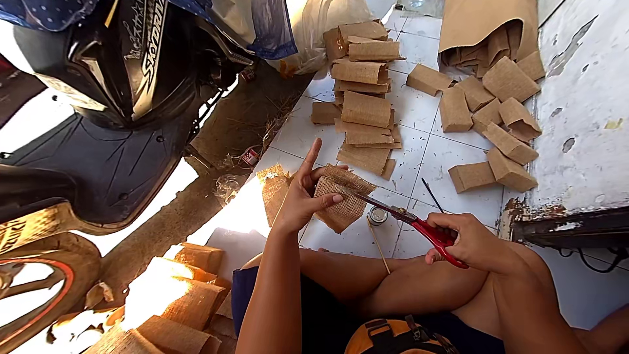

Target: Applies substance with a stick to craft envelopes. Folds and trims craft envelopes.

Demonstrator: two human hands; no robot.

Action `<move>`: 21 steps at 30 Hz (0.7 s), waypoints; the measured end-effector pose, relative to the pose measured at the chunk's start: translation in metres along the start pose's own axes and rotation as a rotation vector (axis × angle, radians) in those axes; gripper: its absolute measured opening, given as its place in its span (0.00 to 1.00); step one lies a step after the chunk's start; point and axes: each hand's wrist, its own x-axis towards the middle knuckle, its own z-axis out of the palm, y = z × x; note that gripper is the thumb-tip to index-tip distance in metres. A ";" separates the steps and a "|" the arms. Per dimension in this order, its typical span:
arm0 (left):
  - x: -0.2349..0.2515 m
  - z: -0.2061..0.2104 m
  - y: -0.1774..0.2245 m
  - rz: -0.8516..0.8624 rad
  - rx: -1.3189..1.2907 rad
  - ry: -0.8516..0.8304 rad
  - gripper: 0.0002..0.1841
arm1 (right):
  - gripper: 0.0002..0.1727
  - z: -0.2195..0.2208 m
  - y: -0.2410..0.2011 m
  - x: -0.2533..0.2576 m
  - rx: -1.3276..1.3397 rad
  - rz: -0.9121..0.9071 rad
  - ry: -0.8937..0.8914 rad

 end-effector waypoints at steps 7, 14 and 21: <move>0.000 0.000 0.000 -0.005 0.006 0.002 0.60 | 0.24 0.001 0.003 0.000 -0.017 -0.024 0.033; 0.000 -0.001 0.000 -0.004 -0.011 0.001 0.60 | 0.24 0.006 0.004 0.002 0.022 -0.059 0.034; 0.000 0.000 -0.001 0.017 -0.043 -0.019 0.61 | 0.33 0.001 0.009 0.004 0.104 -0.035 -0.002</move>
